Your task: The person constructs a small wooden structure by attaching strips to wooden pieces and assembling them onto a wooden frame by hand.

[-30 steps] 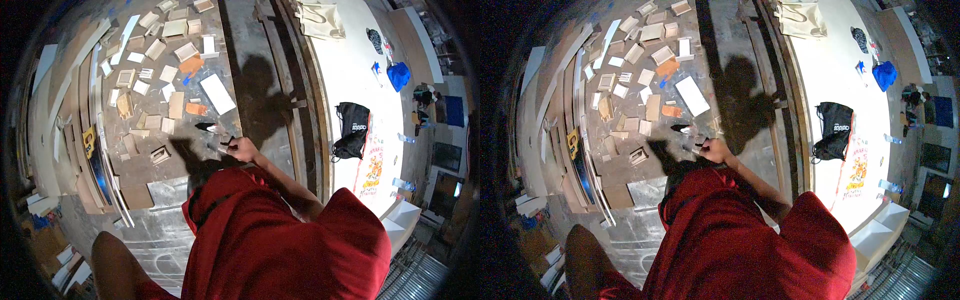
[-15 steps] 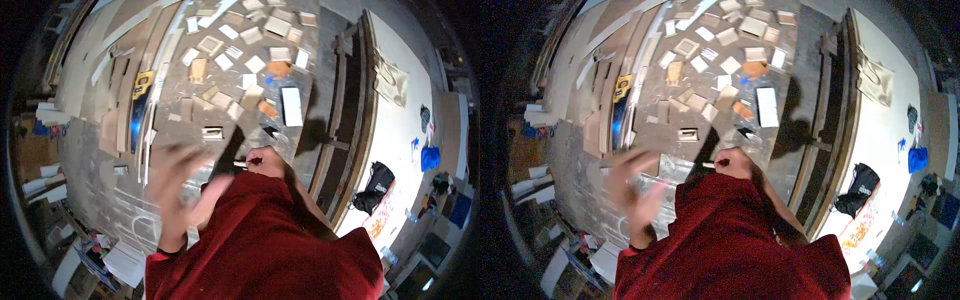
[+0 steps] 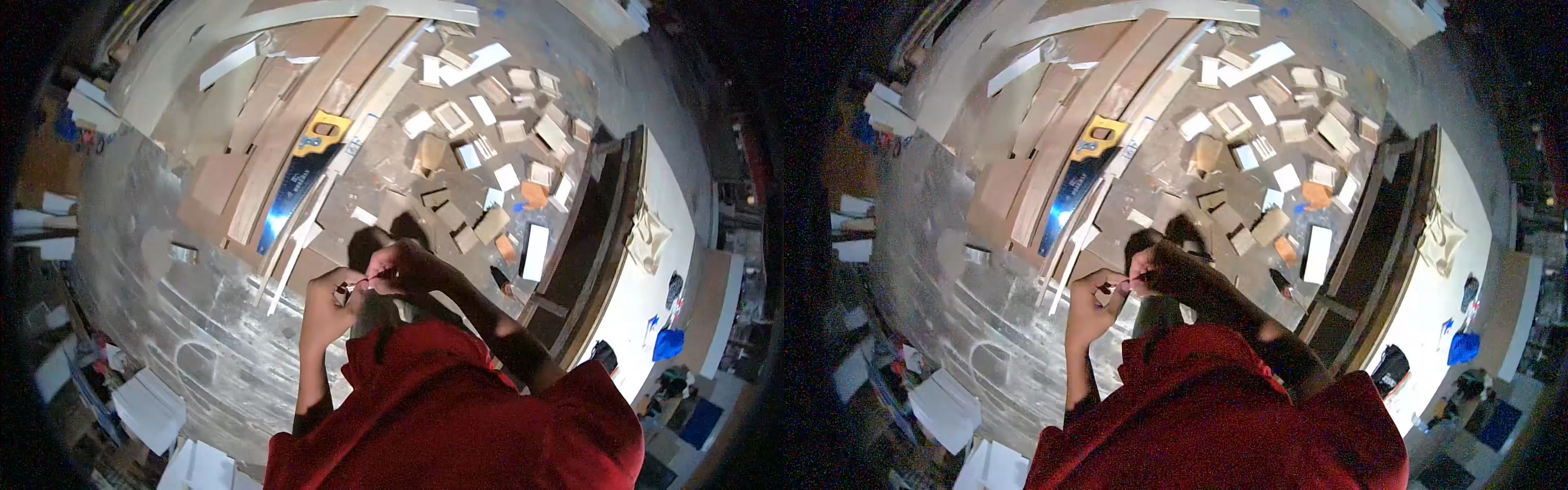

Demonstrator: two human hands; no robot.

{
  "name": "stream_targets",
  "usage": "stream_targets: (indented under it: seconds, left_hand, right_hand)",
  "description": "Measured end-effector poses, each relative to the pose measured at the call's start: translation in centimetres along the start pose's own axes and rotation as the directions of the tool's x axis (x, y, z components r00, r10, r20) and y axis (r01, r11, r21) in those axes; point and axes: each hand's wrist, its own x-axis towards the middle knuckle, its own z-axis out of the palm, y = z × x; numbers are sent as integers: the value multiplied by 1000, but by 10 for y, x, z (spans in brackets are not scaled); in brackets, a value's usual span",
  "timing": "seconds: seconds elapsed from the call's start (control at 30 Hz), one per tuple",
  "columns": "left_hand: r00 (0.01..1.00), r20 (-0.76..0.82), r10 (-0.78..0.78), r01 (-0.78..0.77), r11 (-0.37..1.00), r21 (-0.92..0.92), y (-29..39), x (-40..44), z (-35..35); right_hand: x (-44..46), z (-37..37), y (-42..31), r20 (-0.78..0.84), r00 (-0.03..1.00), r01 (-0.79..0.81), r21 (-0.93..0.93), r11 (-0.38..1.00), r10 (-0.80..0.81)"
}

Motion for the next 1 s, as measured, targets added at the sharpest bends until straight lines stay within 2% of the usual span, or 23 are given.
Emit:
stream_targets:
  seconds: [0.07,0.1,0.13,0.17,0.2,0.23,0.27,0.3,0.37,0.4,0.47,0.5,0.57,0.6,0.67,0.7,0.77,0.83,0.87,0.9,1.0]
  left_hand:
    - [999,-39,6,-6,1000,-13,-19,5,-24]
    - [998,-62,22,-23,1000,-11,-27,7,-35]
    - [996,-88,-27,23,998,-52,-26,11,-44]
    - [994,-101,-35,29,998,-60,-32,13,-51]
    - [983,-173,-60,52,997,-50,-38,13,-57]
    - [967,-241,-86,79,996,-40,-43,13,-61]
    - [965,-242,-105,97,994,-47,-46,11,-63]
    - [947,-282,-155,113,981,-157,-46,9,-64]
    - [902,-353,-248,110,924,-367,-47,10,-66]
    - [899,-362,-248,98,918,-384,-46,8,-67]
    - [893,-379,-244,84,917,-391,-43,6,-72]
    - [887,-391,-245,80,916,-393,-38,4,-76]
    - [877,-409,-252,77,914,-398,-31,2,-83]
    - [874,-412,-258,99,924,-368,-30,0,-86]
    - [869,-418,-265,122,934,-337,-31,-3,-87]
    - [872,-426,-239,87,934,-346,-32,-4,-86]
    - [878,-430,-210,51,934,-353,-31,-8,-85]
    - [892,-344,-292,112,881,-459,-21,-16,-87]
    - [902,-330,-279,104,882,-460,-17,-18,-85]
    - [913,-286,-289,114,857,-502,-13,-20,-82]
    - [957,-151,-246,127,830,-543,-10,-30,-70]
  right_hand:
    - [37,8,10,136,991,17,-37,999,-12]
    - [59,28,18,154,988,12,-42,999,-5]
    - [81,25,31,181,983,34,-100,994,-15]
    - [107,9,54,199,979,92,-245,965,-43]
    - [142,-20,87,209,975,177,-505,845,-79]
    - [183,-50,127,204,973,225,-727,649,-109]
    - [218,-71,164,8,980,142,-725,674,-198]
    - [254,-90,194,-188,942,73,-695,715,-278]
    - [279,-104,133,-345,872,35,-663,748,-347]
    - [294,-107,142,-341,876,36,-661,750,-342]
    - [320,-112,170,-304,928,-152,-838,524,-216]
    - [325,-110,166,-297,931,-147,-839,524,-214]
    - [336,-114,155,-321,944,-322,-847,423,77]
    - [336,-112,140,-305,934,-358,-818,451,187]
    - [340,-110,134,-273,943,-329,-848,417,188]
    - [340,-111,134,-251,949,-307,-873,380,190]
    - [337,-113,132,-245,953,-296,-875,382,177]
    - [323,-120,122,-200,967,-252,-847,468,158]
    - [316,-125,116,-208,960,-278,-788,549,187]
    - [307,-131,119,-192,973,-228,-701,675,129]
    - [260,-121,74,-233,972,-156,-577,802,22]
